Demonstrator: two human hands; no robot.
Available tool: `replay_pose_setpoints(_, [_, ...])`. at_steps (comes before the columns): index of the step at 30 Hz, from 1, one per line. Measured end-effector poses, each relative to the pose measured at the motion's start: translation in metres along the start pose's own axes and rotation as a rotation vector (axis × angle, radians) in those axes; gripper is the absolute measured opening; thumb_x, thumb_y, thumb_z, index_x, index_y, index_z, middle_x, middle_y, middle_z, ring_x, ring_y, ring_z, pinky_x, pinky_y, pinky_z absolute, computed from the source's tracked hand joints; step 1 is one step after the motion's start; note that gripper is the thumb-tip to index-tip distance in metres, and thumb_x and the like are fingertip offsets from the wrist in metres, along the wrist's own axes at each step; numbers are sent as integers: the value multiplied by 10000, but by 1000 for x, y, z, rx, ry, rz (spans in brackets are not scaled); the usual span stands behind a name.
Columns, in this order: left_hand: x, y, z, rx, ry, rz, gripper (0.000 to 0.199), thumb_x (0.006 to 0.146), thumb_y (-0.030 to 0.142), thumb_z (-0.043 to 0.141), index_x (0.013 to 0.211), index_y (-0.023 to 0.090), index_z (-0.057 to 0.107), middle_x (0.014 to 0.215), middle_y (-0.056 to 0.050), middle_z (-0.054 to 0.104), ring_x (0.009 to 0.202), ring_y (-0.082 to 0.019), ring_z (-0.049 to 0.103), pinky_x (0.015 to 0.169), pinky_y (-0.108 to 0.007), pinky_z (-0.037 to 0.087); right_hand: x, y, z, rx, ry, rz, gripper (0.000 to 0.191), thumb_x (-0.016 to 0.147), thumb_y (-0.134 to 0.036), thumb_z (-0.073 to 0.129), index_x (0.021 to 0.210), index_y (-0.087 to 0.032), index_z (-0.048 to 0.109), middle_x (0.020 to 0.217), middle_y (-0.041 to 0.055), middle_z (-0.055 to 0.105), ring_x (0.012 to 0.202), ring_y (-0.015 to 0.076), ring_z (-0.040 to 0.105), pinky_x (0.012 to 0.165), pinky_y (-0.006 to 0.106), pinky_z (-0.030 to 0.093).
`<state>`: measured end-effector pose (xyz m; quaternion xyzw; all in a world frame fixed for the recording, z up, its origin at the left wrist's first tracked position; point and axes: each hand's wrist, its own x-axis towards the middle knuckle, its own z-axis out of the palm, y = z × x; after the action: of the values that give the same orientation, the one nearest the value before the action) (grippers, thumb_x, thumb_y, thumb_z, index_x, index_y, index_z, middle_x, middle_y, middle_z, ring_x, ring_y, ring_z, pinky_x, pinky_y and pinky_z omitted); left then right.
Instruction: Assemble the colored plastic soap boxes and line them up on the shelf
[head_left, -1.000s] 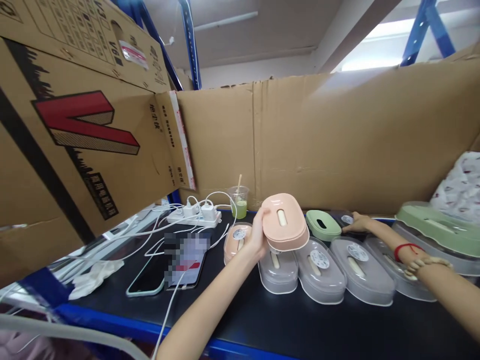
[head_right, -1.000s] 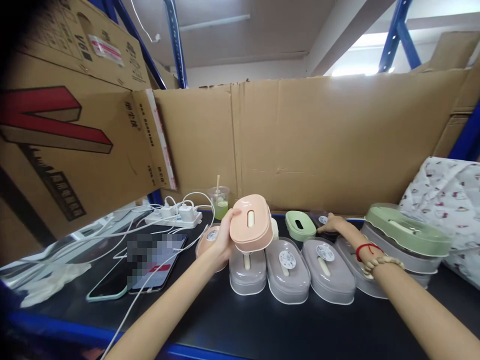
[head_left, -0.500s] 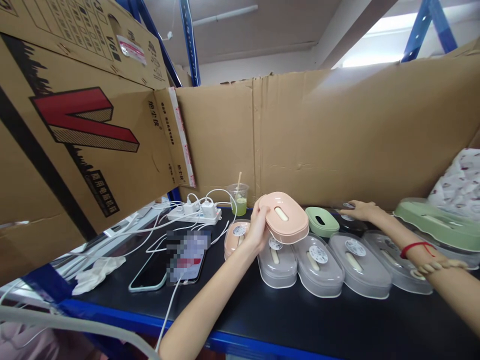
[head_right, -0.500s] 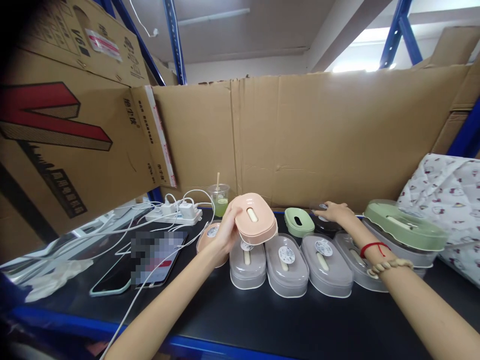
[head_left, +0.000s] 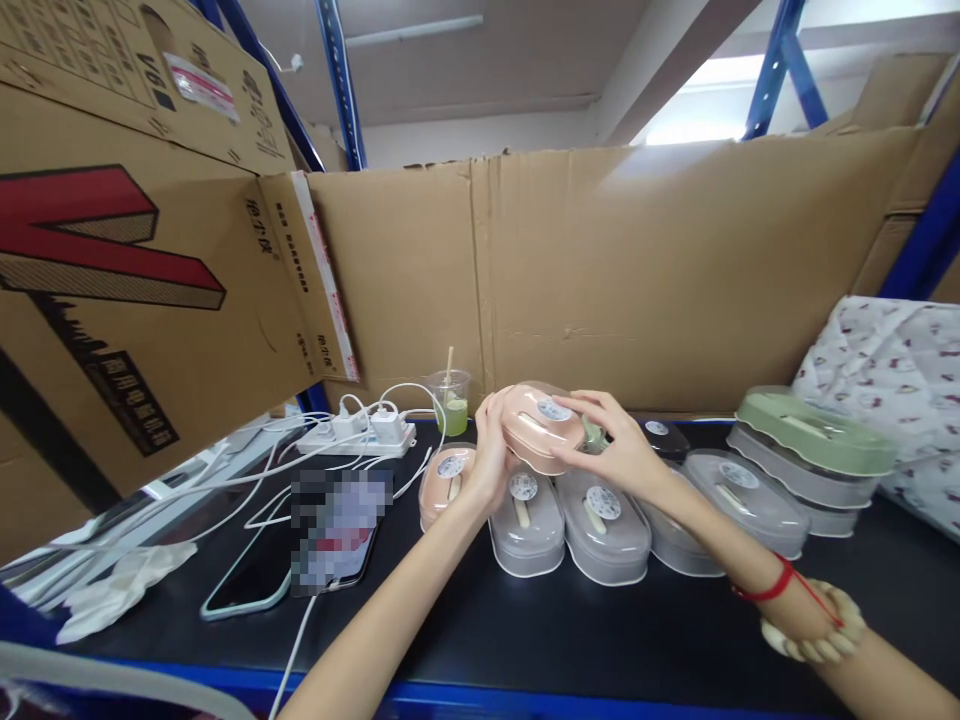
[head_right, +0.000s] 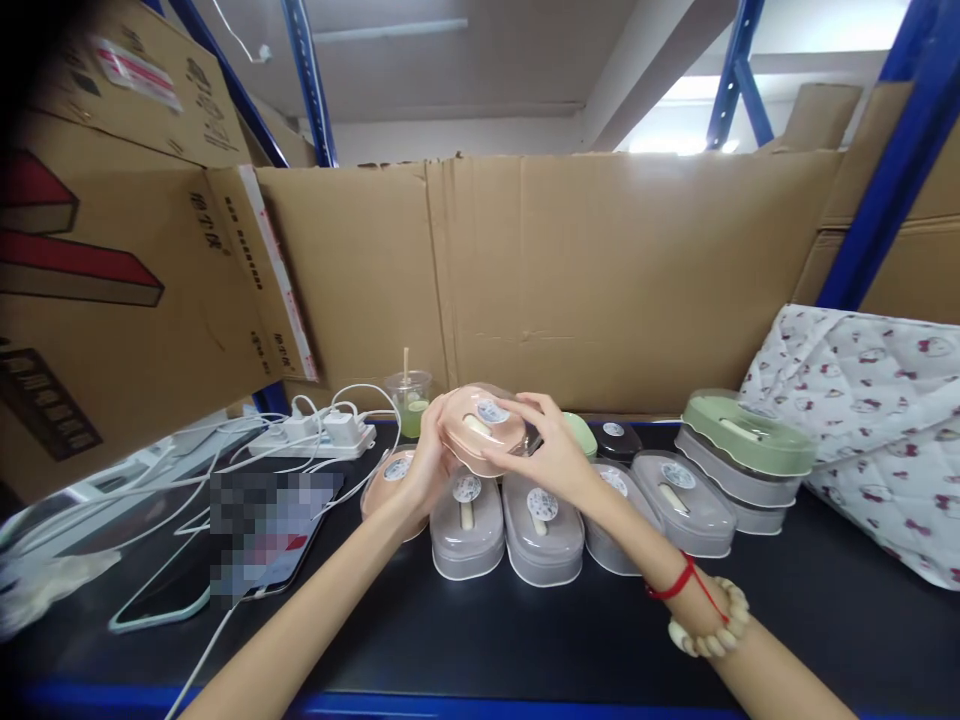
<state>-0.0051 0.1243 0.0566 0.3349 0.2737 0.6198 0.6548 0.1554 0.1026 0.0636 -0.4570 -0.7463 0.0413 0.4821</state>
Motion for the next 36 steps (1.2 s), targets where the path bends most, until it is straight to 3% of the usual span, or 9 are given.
replay_pose_setpoints(7, [-4, -3, 2, -20, -96, 28, 451, 763, 345, 670, 1165, 248, 488, 1172, -51, 598, 959, -170, 618, 732, -232, 514, -2, -10, 8, 22, -17, 36, 585, 607, -435, 749, 1158, -274, 639, 1189, 84, 501, 1158, 256, 507, 982, 429, 433])
replay_pose_setpoints(13, [-8, 3, 3, -25, 41, 81, 441, 758, 261, 683, 1133, 258, 453, 1156, -27, 593, 920, -145, 624, 713, -207, 507, -3, -11, 13, 73, -28, 80, 606, 613, -427, 742, 1189, -283, 620, 1221, 87, 481, 1167, 260, 501, 977, 435, 434])
replay_pose_setpoints(20, [-5, 4, -2, 82, 20, 44, 474, 720, 402, 692, 1086, 235, 441, 1078, -40, 578, 679, -107, 577, 491, -176, 413, 3, -10, 16, 102, 3, 110, 548, 613, -424, 711, 1142, -288, 655, 1190, 79, 511, 1161, 260, 505, 978, 433, 425])
replay_pose_setpoints(26, [-5, 4, 0, 69, 58, 54, 437, 679, 347, 702, 1032, 213, 480, 997, -15, 582, 791, -116, 567, 612, -185, 444, 5, -10, 15, 68, 19, 113, 534, 585, -435, 720, 1098, -292, 681, 1133, 73, 554, 1106, 259, 539, 935, 422, 454])
replay_pose_setpoints(36, [-6, 9, 3, 40, 82, 30, 388, 630, 284, 663, 978, 213, 508, 1033, -27, 590, 870, -156, 577, 625, -216, 437, -3, -12, 18, 12, -7, 79, 566, 636, -456, 693, 1175, -295, 635, 1238, 85, 492, 1169, 275, 504, 962, 454, 443])
